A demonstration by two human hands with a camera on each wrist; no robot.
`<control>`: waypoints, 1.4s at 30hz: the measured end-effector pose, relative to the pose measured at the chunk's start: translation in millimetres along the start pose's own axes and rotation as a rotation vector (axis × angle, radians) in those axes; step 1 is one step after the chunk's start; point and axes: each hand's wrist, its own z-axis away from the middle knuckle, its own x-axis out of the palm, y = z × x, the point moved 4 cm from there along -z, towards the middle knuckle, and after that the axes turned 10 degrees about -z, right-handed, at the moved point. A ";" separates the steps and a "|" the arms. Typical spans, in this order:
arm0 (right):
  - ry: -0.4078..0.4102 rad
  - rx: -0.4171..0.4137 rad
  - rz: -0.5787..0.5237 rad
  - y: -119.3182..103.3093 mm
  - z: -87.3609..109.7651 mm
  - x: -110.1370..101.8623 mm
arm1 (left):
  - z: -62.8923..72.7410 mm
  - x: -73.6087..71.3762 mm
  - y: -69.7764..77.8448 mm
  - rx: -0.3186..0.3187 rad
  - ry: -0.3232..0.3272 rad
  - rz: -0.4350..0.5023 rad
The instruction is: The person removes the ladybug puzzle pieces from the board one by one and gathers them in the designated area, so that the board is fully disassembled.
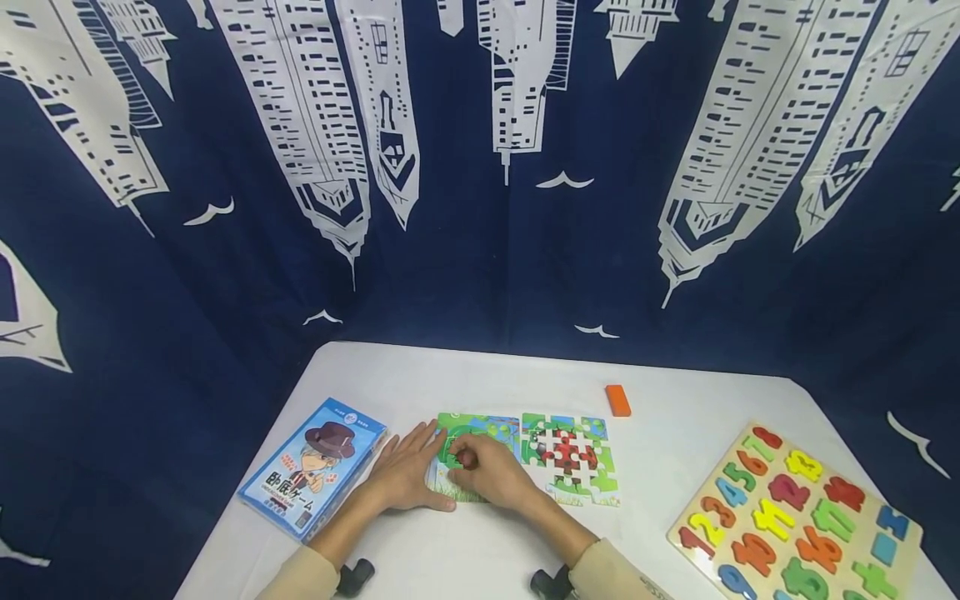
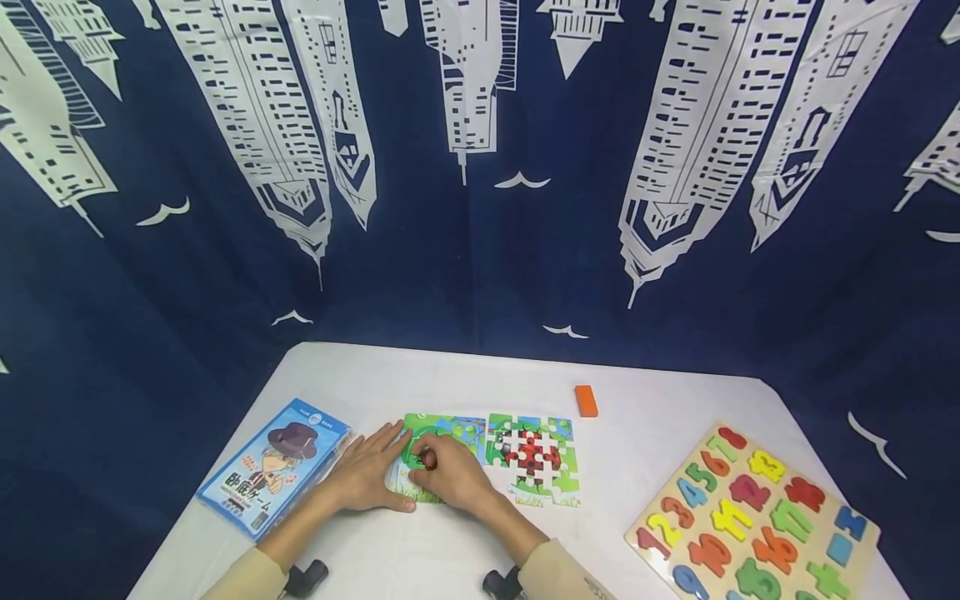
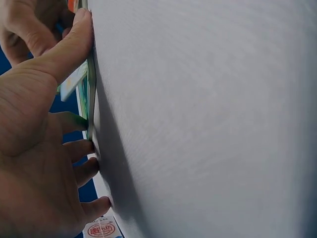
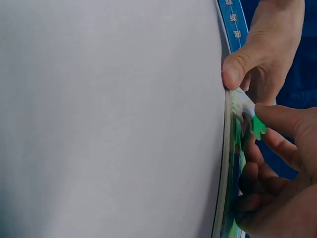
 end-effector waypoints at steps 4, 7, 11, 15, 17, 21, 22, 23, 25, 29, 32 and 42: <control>-0.011 0.020 -0.136 0.4 1.0 1.2 | 0.4 -0.1 0.9 -0.001 -0.011 0.008; -0.032 0.036 -0.214 -1.4 3.1 -1.0 | 0.6 -0.1 0.8 0.000 -0.016 0.012; -0.033 0.048 -0.224 -2.5 8.3 -9.7 | 0.3 0.4 0.2 0.007 -0.015 0.011; -0.021 0.059 -0.216 0.1 15.7 -23.6 | 0.2 0.5 0.2 0.007 -0.009 0.003; -0.014 0.062 -0.204 2.9 19.8 -32.4 | 0.2 0.4 0.3 0.005 -0.006 0.001; 0.018 0.082 -0.152 11.8 28.2 -52.1 | -0.8 1.5 -0.8 0.006 0.000 -0.003; 0.024 0.092 -0.138 14.2 30.2 -57.0 | -1.0 1.1 -1.0 0.009 0.004 -0.002; 0.030 0.104 -0.125 16.8 32.1 -61.5 | -1.2 1.1 -1.3 0.010 0.006 -0.003; 0.038 0.126 -0.101 21.5 35.7 -69.8 | -1.5 0.6 -1.5 0.014 0.011 -0.001; 0.052 0.170 -0.047 31.0 41.6 -81.2 | -1.1 0.0 -1.3 0.018 0.017 0.009; 0.059 0.190 -0.002 36.9 44.3 -86.3 | -1.0 -0.4 -1.1 0.018 0.013 0.014; 0.054 0.206 0.039 43.8 49.2 -95.5 | -1.7 0.7 0.0 0.018 0.010 0.014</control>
